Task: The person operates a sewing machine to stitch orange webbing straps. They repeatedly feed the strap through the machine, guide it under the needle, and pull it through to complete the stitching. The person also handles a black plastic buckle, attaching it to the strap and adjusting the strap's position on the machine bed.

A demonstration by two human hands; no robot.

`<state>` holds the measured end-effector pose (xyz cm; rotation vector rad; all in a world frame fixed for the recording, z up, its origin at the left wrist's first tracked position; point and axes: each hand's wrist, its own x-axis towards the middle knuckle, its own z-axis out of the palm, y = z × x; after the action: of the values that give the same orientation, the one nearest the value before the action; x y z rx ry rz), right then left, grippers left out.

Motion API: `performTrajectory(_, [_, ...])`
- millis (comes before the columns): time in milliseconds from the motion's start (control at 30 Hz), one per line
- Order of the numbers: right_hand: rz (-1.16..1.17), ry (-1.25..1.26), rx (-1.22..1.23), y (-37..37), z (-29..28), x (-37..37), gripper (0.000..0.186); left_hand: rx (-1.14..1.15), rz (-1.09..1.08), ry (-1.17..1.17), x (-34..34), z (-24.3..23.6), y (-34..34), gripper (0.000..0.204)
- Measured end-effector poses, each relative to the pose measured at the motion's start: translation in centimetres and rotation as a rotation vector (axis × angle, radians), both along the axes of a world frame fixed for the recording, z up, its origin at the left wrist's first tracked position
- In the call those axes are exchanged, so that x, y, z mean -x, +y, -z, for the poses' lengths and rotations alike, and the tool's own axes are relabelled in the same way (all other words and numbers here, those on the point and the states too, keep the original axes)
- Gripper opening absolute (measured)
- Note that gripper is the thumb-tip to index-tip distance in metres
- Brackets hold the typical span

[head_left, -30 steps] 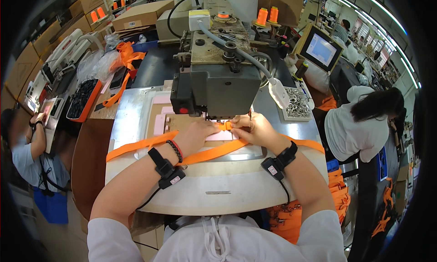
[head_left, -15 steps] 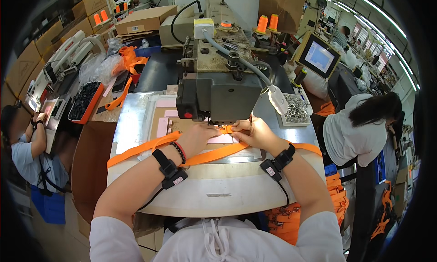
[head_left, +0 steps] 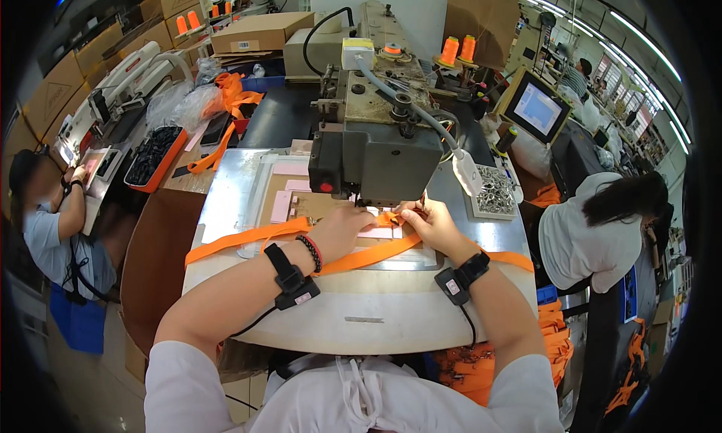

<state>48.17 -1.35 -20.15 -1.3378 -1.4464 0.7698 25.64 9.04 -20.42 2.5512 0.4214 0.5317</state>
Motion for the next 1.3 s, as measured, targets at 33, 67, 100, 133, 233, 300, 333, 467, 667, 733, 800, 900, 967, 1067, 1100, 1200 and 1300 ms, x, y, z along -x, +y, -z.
performTrajectory(33, [0.012,0.02,0.073,-0.2,-0.2,0.1,0.01,-0.014,0.005,-0.014,0.2,-0.3,-0.1,0.028])
performTrajectory(67, [-0.032,-0.088,0.03,-0.7,-0.6,0.1,0.01,-0.033,0.015,-0.05,0.6,-0.6,-0.2,0.03])
performTrajectory(100, [-0.038,-0.185,0.065,-1.4,-1.0,0.0,0.009,-0.017,0.016,-0.008,0.9,-0.9,-0.2,0.033])
performTrajectory(133, [-0.038,-0.274,0.114,-1.9,-1.4,0.2,0.009,-0.004,-0.013,0.039,1.7,-1.3,0.0,0.033])
performTrajectory(233, [-0.099,-0.525,-0.154,-3.1,-2.4,0.9,0.012,0.042,-0.033,0.211,4.8,-2.3,1.3,0.029])
performTrajectory(300, [-0.116,-0.591,-0.128,-4.1,-3.0,1.4,0.018,-0.048,0.089,0.029,7.3,-2.8,2.5,0.02])
performTrajectory(333, [-0.125,-0.618,-0.11,-4.6,-3.2,1.7,0.019,-0.049,0.056,0.03,8.7,-3.0,3.0,0.02])
performTrajectory(467, [-0.143,-0.841,-0.173,-6.3,-3.2,2.4,0.022,0.002,-0.099,0.099,15.4,-4.7,5.8,0.025])
performTrajectory(667, [-0.056,-0.98,-0.231,-7.7,-2.2,2.0,0.023,-0.035,-0.426,0.095,21.2,-4.9,7.3,0.023])
performTrajectory(733, [-0.009,-0.982,-0.197,-8.5,-2.2,1.4,0.025,-0.054,-0.452,0.09,22.5,-3.5,6.3,0.034])
performTrajectory(800, [0.04,-0.974,-0.076,-9.3,-2.6,0.4,0.028,-0.163,-0.472,0.117,24.7,-2.5,6.2,0.037])
performTrajectory(900, [0.079,-0.965,0.108,-10.8,-3.5,-1.6,0.034,-0.327,-0.557,0.218,30.1,-2.2,8.6,0.038])
performTrajectory(967, [0.062,-0.983,0.042,-11.6,-3.9,-2.7,0.039,-0.402,-0.66,0.162,34.6,-2.4,11.5,0.026])
performTrajectory(1067, [0.081,-1.021,-0.03,-12.3,-3.5,-3.6,0.046,-0.315,-0.922,-0.002,40.5,-2.2,15.5,0.017])
performTrajectory(1100, [0.094,-1.025,-0.019,-12.3,-3.2,-3.8,0.046,-0.284,-1.025,0.022,41.8,-2.2,16.5,0.018])
performTrajectory(1200, [0.153,-1.094,0.016,-12.7,-2.7,-4.5,0.046,-0.117,-1.273,0.116,42.4,-2.6,17.7,0.028])
performTrajectory(1300, [0.207,-1.203,0.032,-13.3,-3.4,-5.6,0.044,0.067,-1.098,0.508,38.1,-5.2,15.3,0.047])
